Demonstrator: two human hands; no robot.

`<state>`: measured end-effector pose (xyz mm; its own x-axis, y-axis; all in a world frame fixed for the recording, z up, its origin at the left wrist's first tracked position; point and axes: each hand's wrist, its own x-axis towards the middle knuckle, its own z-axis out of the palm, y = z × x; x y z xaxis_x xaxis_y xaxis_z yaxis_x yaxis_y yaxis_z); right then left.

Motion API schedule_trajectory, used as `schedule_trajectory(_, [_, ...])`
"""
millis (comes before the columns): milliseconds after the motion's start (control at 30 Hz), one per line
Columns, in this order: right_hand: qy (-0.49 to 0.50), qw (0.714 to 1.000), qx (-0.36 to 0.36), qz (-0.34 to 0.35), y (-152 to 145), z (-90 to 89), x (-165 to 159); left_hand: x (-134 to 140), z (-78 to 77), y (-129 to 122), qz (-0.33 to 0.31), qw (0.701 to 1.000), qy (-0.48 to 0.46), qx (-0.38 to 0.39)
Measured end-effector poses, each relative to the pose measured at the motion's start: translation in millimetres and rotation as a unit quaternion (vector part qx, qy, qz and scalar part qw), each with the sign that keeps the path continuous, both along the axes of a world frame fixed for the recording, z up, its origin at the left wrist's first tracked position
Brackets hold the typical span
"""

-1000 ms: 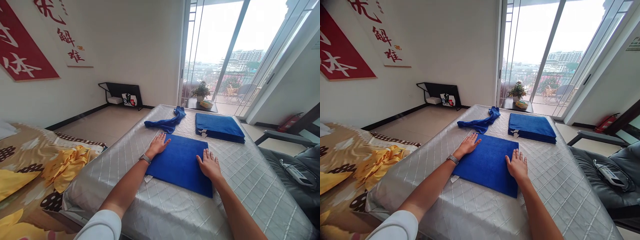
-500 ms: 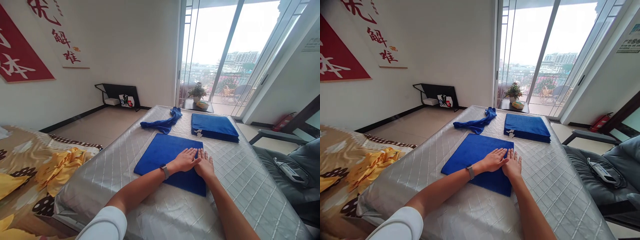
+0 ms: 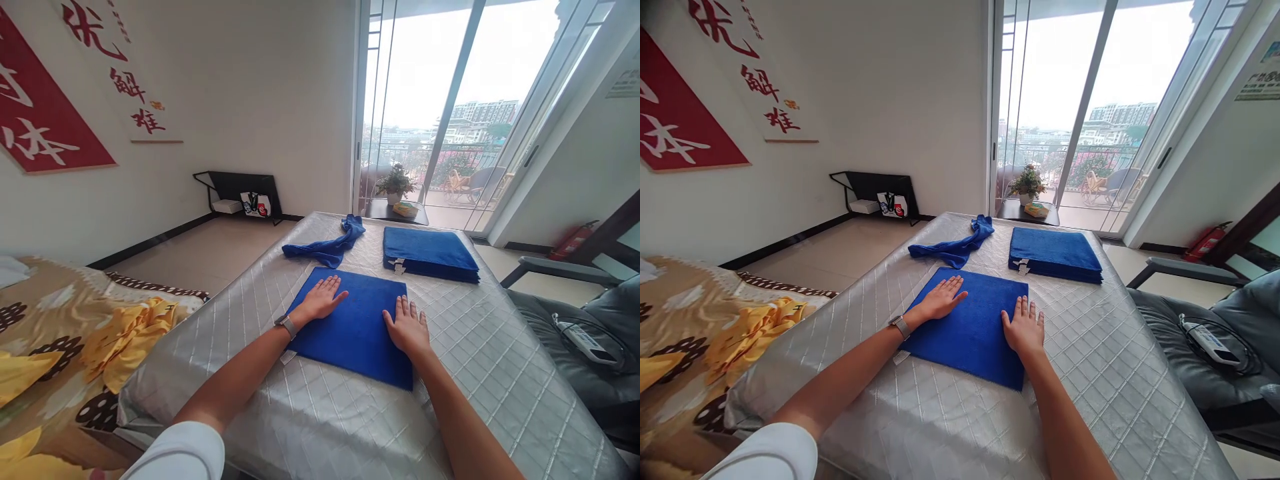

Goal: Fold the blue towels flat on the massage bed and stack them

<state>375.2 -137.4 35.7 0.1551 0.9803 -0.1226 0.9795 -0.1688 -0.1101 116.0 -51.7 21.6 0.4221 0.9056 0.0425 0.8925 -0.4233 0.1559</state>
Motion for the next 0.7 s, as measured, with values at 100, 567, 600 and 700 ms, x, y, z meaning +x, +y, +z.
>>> schedule_trajectory(100, [-0.004,1.000,-0.002,-0.002,0,1.1,0,-40,-4.9,0,0.038,0.999,-0.009,0.000])
schedule_trajectory(567, [-0.020,1.000,-0.004,-0.007,1,0.6,0,-61,-14.0,-3,0.075,0.996,-0.041,0.020])
schedule_trajectory(600, [-0.020,1.000,-0.008,-0.006,-1,2.7,0,-61,-14.3,-2,0.075,0.996,-0.040,0.021])
schedule_trajectory(700, [-0.022,1.000,-0.011,0.002,-12,6.9,0,-61,-16.4,-2,0.073,0.996,-0.038,0.028])
